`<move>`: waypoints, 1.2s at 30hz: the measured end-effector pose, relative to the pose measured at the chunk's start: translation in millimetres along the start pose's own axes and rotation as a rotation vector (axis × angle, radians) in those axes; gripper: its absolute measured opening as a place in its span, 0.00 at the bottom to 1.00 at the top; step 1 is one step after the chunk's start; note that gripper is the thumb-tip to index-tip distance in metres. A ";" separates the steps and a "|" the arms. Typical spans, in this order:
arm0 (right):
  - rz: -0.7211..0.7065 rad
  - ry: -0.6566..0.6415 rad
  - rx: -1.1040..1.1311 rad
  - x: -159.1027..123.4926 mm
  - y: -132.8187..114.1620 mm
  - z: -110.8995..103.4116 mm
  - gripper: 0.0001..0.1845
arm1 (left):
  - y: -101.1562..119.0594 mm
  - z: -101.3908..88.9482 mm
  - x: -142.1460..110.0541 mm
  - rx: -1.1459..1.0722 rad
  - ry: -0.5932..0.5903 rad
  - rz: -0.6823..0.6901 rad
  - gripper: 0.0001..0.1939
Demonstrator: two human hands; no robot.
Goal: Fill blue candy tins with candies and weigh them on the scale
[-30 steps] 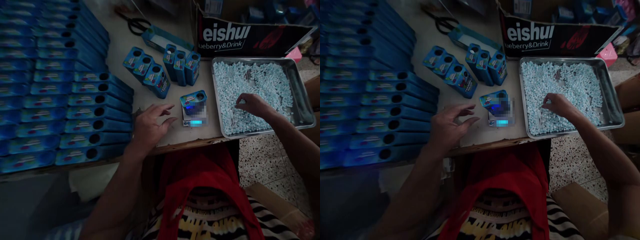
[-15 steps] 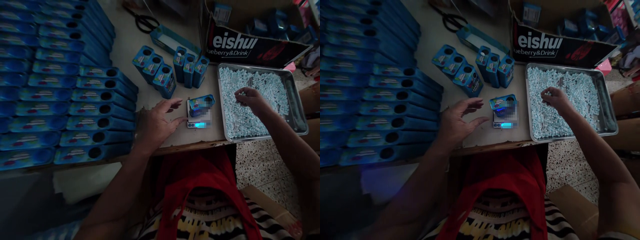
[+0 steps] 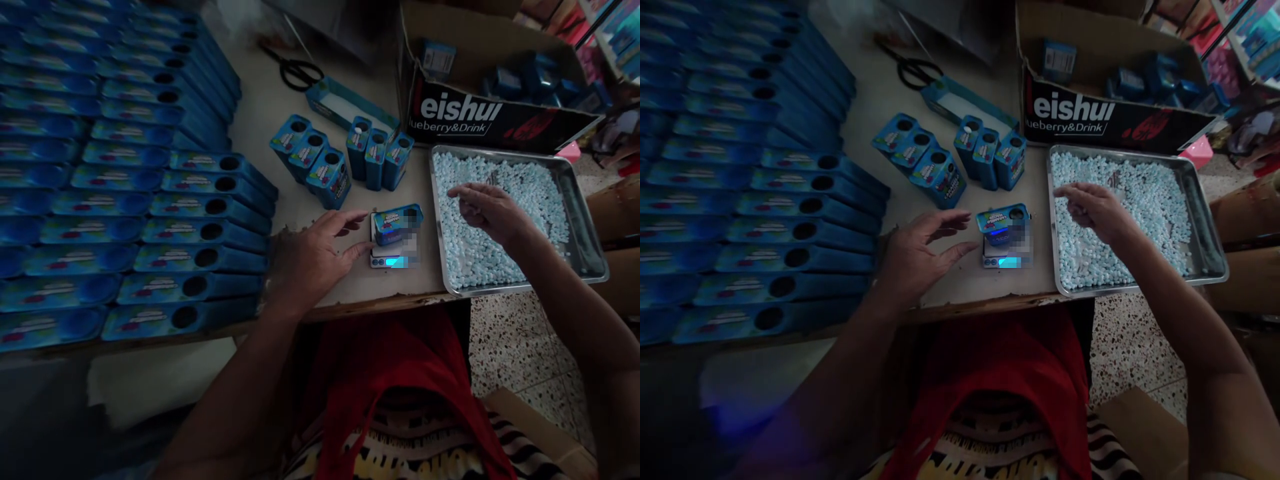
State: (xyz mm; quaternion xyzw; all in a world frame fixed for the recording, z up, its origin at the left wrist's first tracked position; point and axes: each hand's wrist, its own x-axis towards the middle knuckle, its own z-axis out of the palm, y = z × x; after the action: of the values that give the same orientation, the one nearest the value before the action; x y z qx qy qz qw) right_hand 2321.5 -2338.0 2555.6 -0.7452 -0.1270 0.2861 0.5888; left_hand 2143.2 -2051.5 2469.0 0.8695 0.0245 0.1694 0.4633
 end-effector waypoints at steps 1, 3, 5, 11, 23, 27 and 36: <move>-0.068 -0.039 -0.063 -2.6 -8.2 11.3 0.17 | 1.1 -0.7 0.7 0.002 -0.003 -0.006 0.25; -0.204 -0.090 -0.246 -6.8 -20.7 32.6 0.15 | 2.1 -2.5 1.3 0.003 -0.010 -0.018 0.24; -0.313 -0.107 -0.444 -8.8 -26.9 48.5 0.13 | 1.6 -4.3 0.9 0.002 -0.011 -0.027 0.23; -0.351 -0.146 -0.833 -4.6 -20.0 59.9 0.19 | -4.6 -5.2 -2.8 -0.003 -0.003 -0.015 0.22; -0.073 0.121 -0.001 -1.9 -1.8 16.7 0.19 | -8.1 -16.3 0.1 -0.018 0.040 0.027 0.20; 0.114 0.196 0.225 -5.0 32.0 -29.6 0.19 | -1.8 -23.2 4.8 0.019 0.075 0.063 0.17; 0.228 0.074 0.390 -20.9 51.0 -45.4 0.14 | 43.5 -6.0 42.9 0.104 -0.028 0.161 0.09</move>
State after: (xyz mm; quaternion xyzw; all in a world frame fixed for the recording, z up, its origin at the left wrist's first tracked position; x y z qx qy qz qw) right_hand 2323.3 -2399.6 2519.4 -0.6368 0.0375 0.3423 0.6898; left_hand 2176.7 -2063.0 2519.1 0.8939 -0.0432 0.1923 0.4026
